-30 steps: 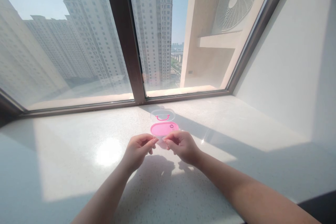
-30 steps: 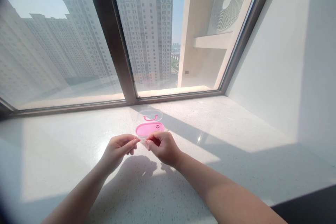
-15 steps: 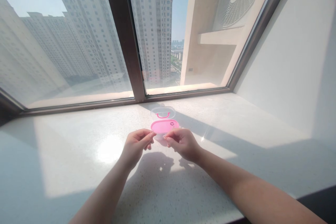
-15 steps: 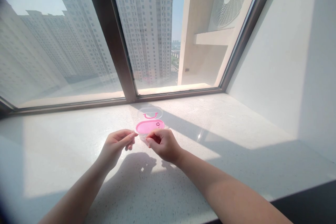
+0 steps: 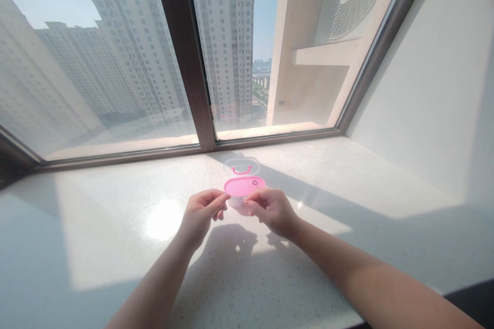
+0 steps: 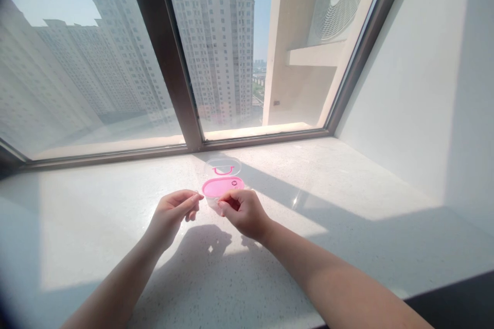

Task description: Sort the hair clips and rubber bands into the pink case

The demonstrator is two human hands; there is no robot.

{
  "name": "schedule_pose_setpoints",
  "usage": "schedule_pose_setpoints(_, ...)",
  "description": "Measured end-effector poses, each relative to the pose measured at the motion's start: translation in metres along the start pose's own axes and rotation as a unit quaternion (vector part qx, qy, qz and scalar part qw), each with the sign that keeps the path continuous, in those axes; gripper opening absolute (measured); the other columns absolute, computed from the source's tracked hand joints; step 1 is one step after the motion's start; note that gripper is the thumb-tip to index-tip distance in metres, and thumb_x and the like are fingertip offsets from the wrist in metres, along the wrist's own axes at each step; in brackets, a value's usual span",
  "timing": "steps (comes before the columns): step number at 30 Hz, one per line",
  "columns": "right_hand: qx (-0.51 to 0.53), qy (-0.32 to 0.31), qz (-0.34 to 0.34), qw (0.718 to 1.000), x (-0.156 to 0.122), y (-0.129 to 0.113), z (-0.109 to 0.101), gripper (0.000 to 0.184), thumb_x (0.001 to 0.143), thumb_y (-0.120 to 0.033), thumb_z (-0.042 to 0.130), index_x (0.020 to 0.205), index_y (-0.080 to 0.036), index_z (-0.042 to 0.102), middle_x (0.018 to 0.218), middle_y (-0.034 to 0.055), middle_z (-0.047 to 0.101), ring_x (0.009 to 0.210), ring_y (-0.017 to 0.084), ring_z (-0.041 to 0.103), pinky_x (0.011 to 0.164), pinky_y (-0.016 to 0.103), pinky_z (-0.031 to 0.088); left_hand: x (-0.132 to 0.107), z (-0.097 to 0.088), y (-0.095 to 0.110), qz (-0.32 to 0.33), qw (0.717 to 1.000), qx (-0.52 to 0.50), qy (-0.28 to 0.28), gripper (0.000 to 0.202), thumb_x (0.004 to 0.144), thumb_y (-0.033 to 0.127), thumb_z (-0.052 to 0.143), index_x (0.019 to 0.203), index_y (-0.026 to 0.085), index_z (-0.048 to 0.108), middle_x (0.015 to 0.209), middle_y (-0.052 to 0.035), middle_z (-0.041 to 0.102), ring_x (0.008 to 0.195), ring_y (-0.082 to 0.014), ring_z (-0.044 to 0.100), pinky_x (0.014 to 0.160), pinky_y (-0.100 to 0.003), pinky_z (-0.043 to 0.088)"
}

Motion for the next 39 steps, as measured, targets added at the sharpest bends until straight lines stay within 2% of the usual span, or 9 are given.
schedule_pose_setpoints(23,-0.009,0.003,-0.006,1.000,-0.0004,0.0021,0.0009,0.015,0.083,-0.017,0.058,0.074,-0.014,0.070,0.059,0.0011,0.064,0.049,0.010,0.053,0.046,0.020,0.040,-0.0004,0.0003,-0.0007,-0.002,1.000,0.012,-0.008,0.021,0.079,0.032,0.066,0.072,0.012,0.067,0.059,0.0002,0.057,0.050,-0.0090,0.047,0.049,-0.023,0.035)
schedule_pose_setpoints(31,0.019,-0.004,0.014,1.000,0.0008,0.0011,0.0003,0.016,0.083,-0.018,0.058,0.073,-0.013,0.069,0.058,0.0010,0.063,0.046,0.009,0.052,0.044,0.020,0.039,-0.0003,-0.0001,-0.0022,-0.003,1.000,0.013,-0.009,0.022,0.079,0.033,0.067,0.073,0.013,0.067,0.059,-0.0001,0.058,0.050,-0.0090,0.047,0.049,-0.022,0.035)
schedule_pose_setpoints(39,-0.005,-0.007,-0.019,1.000,-0.0016,0.0004,0.0007,0.016,0.083,-0.019,0.058,0.074,-0.014,0.070,0.059,0.0019,0.064,0.051,0.011,0.053,0.049,0.022,0.041,-0.0017,0.0011,0.0010,-0.003,1.000,0.014,-0.009,0.022,0.078,0.034,0.067,0.070,0.013,0.067,0.059,-0.0001,0.057,0.049,-0.0094,0.047,0.049,-0.023,0.035)
Point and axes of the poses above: each hand's wrist, its own x-axis towards the middle knuckle, its own z-axis out of the palm, y = z × x, the point moved 1 cm from there along x, towards the middle knuckle
